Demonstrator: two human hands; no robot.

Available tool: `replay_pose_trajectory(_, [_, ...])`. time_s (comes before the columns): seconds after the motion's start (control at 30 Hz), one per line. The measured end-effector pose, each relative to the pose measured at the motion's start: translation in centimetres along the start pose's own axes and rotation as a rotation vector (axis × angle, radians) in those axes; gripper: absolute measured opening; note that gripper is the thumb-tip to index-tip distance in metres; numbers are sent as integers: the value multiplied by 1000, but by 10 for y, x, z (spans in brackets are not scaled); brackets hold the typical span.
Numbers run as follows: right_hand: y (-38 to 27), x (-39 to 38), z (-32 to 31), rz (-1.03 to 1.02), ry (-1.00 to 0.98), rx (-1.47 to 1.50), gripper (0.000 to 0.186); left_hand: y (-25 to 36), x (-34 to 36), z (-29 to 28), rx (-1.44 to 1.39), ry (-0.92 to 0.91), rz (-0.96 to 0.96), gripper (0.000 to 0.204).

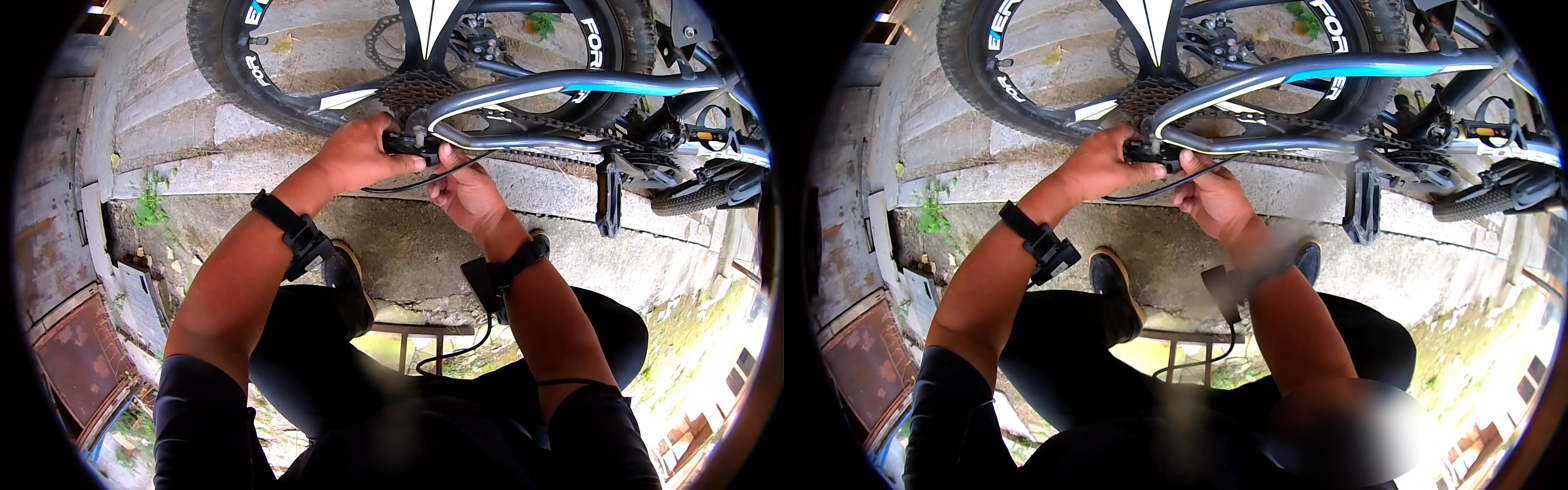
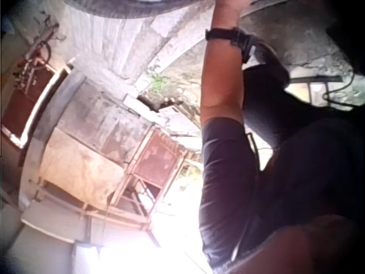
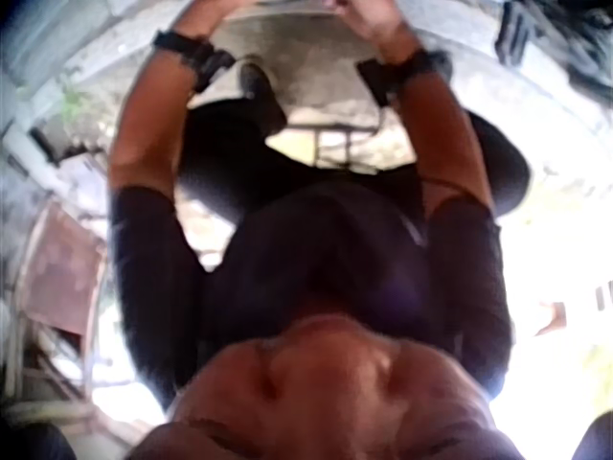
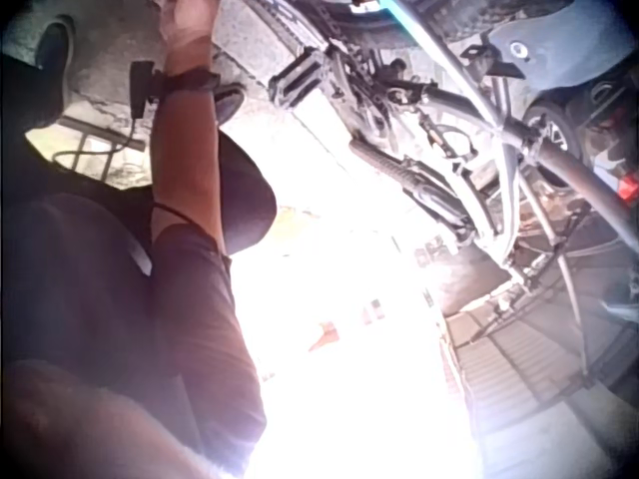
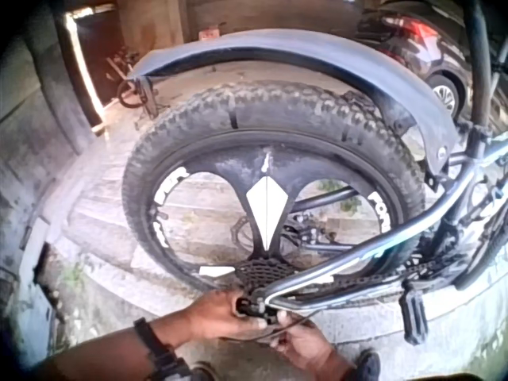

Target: The person moves a bicycle from a garage to an outdoor area, places a small stool under it, and then adjusts the rear derailleur and gear cables. They test the gear shifting by rotating the pedals and manipulating the handlebar shifter.

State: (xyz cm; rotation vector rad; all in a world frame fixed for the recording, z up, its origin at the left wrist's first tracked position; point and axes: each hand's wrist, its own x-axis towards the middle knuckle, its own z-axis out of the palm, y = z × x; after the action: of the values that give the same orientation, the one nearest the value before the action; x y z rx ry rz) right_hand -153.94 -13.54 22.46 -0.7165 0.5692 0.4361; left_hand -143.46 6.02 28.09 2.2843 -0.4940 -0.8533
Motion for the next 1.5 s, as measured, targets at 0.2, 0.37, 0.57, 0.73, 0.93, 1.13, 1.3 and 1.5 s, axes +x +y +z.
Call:
replay_pose_trajectory(0.2, [2,3,6,21,-9,88,25,5,-1,1,25,15,-18,62])
replay_pose_trajectory(0.37, [5,5,6,-9,9,95,23,10,-3,-1,71,17,-40,64])
replay_pose_trajectory(0.57, [5,4,7,-12,36,78,24,5,-1,0,117,13,-16,72])
replay_pose_trajectory(0.73, [3,3,7,4,18,58,27,2,-1,-2,62,-4,16,76])
replay_pose_trajectory(0.93, [4,5,13,30,-16,25,34,-6,0,4,27,-11,32,78])
replay_pose_trajectory(1.13, [6,7,7,90,-23,56,34,-4,1,0,7,-40,25,78])
replay_pose_trajectory(1.3, [5,-1,17,82,107,48,37,-2,1,-7,-62,-90,-6,75])
replay_pose_trajectory(1.5, [10,-6,22,-19,167,-92,42,-23,5,-6,-217,-155,15,61])
